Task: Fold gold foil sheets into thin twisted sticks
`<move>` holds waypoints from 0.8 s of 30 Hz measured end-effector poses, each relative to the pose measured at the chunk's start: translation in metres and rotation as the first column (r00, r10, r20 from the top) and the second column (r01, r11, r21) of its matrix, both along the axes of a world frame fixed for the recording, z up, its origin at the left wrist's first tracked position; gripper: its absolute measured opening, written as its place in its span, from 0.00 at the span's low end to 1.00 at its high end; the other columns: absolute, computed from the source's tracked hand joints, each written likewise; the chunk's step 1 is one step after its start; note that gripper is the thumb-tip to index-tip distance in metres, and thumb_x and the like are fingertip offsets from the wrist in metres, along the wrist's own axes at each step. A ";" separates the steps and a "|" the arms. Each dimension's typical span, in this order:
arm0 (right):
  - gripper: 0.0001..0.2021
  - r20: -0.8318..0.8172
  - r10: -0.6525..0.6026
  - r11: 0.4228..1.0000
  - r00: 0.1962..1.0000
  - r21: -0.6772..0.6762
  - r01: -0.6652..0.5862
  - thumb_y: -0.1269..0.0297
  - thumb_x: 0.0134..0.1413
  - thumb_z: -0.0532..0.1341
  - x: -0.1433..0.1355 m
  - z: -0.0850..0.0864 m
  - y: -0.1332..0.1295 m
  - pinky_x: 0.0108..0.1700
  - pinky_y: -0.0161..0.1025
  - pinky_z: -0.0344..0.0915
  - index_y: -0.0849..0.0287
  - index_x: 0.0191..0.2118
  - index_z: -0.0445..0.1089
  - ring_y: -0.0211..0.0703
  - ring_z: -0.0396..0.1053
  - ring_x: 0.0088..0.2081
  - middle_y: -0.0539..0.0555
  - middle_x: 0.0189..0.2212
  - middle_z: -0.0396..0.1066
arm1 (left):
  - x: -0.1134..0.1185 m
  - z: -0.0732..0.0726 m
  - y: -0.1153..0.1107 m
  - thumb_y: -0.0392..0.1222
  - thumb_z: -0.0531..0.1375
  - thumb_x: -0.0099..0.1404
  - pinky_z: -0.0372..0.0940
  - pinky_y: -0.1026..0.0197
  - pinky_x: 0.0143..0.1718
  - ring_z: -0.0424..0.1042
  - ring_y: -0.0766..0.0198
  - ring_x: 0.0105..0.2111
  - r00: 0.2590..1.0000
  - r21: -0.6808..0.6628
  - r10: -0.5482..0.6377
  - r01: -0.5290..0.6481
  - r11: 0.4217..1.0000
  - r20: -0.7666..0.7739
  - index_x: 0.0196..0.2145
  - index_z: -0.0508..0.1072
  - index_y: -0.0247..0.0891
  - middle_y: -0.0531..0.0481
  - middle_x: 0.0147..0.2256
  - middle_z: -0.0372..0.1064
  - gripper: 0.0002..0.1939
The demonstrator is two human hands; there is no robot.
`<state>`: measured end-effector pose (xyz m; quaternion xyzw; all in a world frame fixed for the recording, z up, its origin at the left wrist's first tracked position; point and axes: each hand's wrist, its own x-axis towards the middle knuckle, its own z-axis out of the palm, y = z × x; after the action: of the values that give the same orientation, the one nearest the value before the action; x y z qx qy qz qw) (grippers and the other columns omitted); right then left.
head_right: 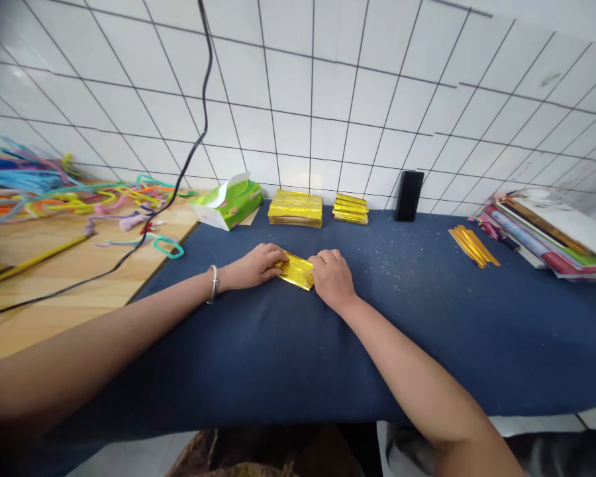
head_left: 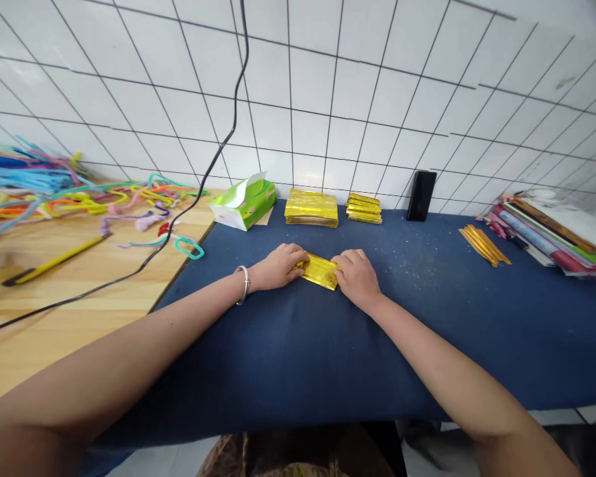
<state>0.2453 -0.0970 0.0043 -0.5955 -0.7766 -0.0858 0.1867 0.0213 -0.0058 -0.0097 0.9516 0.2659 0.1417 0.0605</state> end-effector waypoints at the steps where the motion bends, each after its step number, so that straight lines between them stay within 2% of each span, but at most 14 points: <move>1: 0.13 -0.005 0.057 0.998 0.998 0.022 -0.057 0.65 0.60 0.49 -0.002 0.002 -0.003 0.53 0.45 0.57 0.57 0.45 0.68 0.46 0.60 0.50 0.56 0.45 0.68 | 0.000 -0.001 0.001 0.45 0.53 0.64 0.56 0.54 0.50 0.62 0.58 0.46 1.000 -0.008 0.010 -0.010 1.000 0.004 0.47 0.66 0.39 0.44 0.47 0.62 0.15; 4: 0.18 0.003 0.230 0.973 0.973 -0.005 -0.230 0.60 0.62 0.47 -0.018 0.005 -0.015 0.59 0.47 0.51 0.59 0.53 0.64 0.47 0.53 0.58 0.57 0.54 0.62 | 0.001 -0.005 0.003 0.45 0.53 0.64 0.57 0.54 0.49 0.62 0.58 0.45 1.000 -0.013 0.025 -0.025 1.000 0.014 0.47 0.66 0.39 0.44 0.46 0.63 0.15; 6: 0.25 0.030 0.322 0.940 0.946 -0.129 -0.316 0.53 0.61 0.47 -0.030 0.003 -0.023 0.61 0.48 0.47 0.62 0.58 0.58 0.48 0.47 0.62 0.59 0.60 0.55 | 0.000 -0.007 0.004 0.45 0.52 0.64 0.57 0.54 0.49 0.63 0.58 0.46 0.999 -0.008 0.032 -0.031 0.999 0.024 0.48 0.66 0.39 0.44 0.46 0.63 0.16; 9: 0.34 0.032 0.363 0.887 0.931 -0.318 -0.335 0.45 0.59 0.45 -0.040 -0.002 -0.033 0.63 0.49 0.44 0.66 0.62 0.50 0.49 0.43 0.64 0.62 0.63 0.47 | -0.002 -0.009 0.005 0.46 0.51 0.65 0.56 0.55 0.51 0.62 0.58 0.49 1.000 0.001 0.027 -0.027 1.000 0.011 0.51 0.65 0.41 0.44 0.51 0.62 0.18; 14: 0.35 0.031 0.300 0.878 0.954 -0.400 -0.263 0.44 0.58 0.44 -0.034 0.004 -0.050 0.64 0.48 0.40 0.64 0.63 0.48 0.48 0.39 0.65 0.60 0.64 0.44 | -0.004 -0.010 0.000 0.48 0.44 0.68 0.49 0.55 0.56 0.51 0.58 0.60 0.993 0.023 0.035 -0.032 0.999 -0.111 0.60 0.55 0.43 0.44 0.61 0.52 0.24; 18: 0.35 -0.020 0.225 0.896 0.974 -0.388 -0.215 0.44 0.59 0.43 -0.045 0.019 -0.050 0.63 0.49 0.44 0.68 0.61 0.52 0.50 0.46 0.63 0.64 0.62 0.50 | -0.004 -0.008 -0.008 0.47 0.40 0.69 0.46 0.53 0.58 0.45 0.58 0.63 0.987 0.068 0.070 -0.060 0.996 -0.145 0.62 0.50 0.41 0.43 0.63 0.46 0.25; 19: 0.35 -0.055 0.200 0.909 0.978 -0.363 -0.206 0.45 0.59 0.41 -0.053 0.023 -0.045 0.63 0.48 0.45 0.69 0.61 0.52 0.50 0.48 0.63 0.65 0.61 0.51 | -0.005 -0.008 -0.010 0.46 0.40 0.69 0.46 0.53 0.58 0.44 0.58 0.63 0.986 0.079 0.065 -0.053 0.995 -0.154 0.62 0.51 0.39 0.43 0.63 0.46 0.25; 21: 0.35 -0.130 0.187 0.940 0.974 -0.265 -0.216 0.45 0.60 0.40 -0.075 0.026 -0.028 0.63 0.46 0.43 0.69 0.62 0.49 0.48 0.43 0.64 0.64 0.63 0.47 | -0.006 -0.010 -0.012 0.45 0.42 0.68 0.44 0.52 0.59 0.43 0.57 0.63 0.984 0.097 0.048 -0.031 0.995 -0.174 0.61 0.52 0.37 0.42 0.63 0.46 0.25; 24: 0.37 -0.224 0.099 0.962 0.970 -0.229 -0.151 0.43 0.59 0.39 -0.111 0.019 0.008 0.63 0.49 0.40 0.70 0.62 0.48 0.51 0.38 0.65 0.65 0.64 0.42 | -0.010 -0.015 -0.010 0.45 0.47 0.66 0.41 0.51 0.61 0.42 0.55 0.63 0.983 0.109 0.032 -0.012 0.994 -0.180 0.60 0.55 0.36 0.42 0.61 0.50 0.26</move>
<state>0.1342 -0.0886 0.0237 -0.5692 -0.7933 0.0860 0.1982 0.0111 -0.0160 -0.0247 0.9594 0.2729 0.0694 -0.0169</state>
